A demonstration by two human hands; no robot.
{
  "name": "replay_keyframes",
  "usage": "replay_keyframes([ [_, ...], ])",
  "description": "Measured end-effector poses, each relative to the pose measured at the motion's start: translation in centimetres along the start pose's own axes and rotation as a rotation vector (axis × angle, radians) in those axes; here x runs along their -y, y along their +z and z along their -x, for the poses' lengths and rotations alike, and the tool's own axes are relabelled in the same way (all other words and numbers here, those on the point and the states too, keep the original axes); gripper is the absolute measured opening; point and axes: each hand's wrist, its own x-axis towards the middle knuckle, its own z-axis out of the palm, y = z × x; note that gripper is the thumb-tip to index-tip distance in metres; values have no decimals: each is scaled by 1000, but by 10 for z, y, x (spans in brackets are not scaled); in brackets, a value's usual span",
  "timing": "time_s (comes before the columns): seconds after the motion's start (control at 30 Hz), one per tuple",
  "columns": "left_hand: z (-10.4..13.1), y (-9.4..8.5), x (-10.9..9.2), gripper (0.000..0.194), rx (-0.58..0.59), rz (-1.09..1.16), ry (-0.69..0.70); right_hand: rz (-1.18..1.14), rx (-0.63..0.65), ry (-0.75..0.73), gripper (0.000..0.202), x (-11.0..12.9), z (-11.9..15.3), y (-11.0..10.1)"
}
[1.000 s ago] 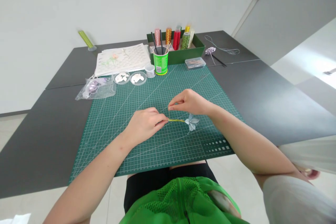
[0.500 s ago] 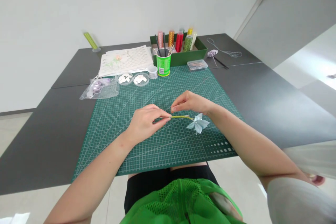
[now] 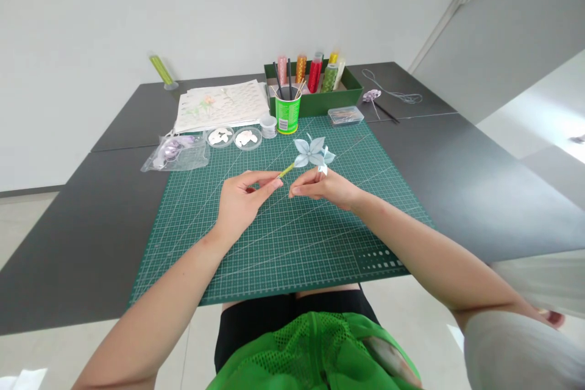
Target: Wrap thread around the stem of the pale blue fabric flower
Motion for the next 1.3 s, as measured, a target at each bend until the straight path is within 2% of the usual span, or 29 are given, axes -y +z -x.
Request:
replay_keyframes([
  [0.13, -2, 0, 4, 18, -28, 83, -47, 76, -87, 36, 29, 1, -2, -9],
  [0.3, -6, 0, 7, 25, -87, 181, -119, 294, -214, 27, 28, -3, -4, -26],
  [0.4, -8, -1, 7, 29, -95, 179, -129, 542, -409, 32, 20, -12, -6, -36],
  [0.47, -8, 0, 9, 29, -81, 167, -128, 693, -565, -56, 17, -18, -8, -38],
  [0.53, -7, 1, 11, 28, -62, 166, -137, 753, -655, -202, 31, -22, -10, -36],
  [0.63, -6, 3, 13, 26, -39, 174, -157, 666, -626, -374, 41, -22, -10, -23],
  [0.7, -6, 4, 13, 25, -23, 182, -158, 493, -507, -413, 42, -18, -7, -9],
  [0.8, -5, 5, 11, 22, -7, 179, -151, 193, -248, -372, 47, -11, -2, 14],
  [0.87, -4, 6, 9, 20, -6, 163, -139, 59, -146, -324, 51, -6, 1, 28],
  [0.93, -2, 6, 8, 20, -4, 142, -116, -23, -99, -283, 53, -3, 3, 37],
  [1.03, 0, 7, 7, 19, 1, 118, -94, -80, -97, -285, 48, -2, 3, 41],
  [1.13, 1, 9, 8, 19, 6, 116, -115, -26, -161, -301, 37, -3, 3, 40],
  [1.3, 3, 14, 9, 22, -6, 172, -192, 289, -433, -353, 23, -4, 7, 44],
])
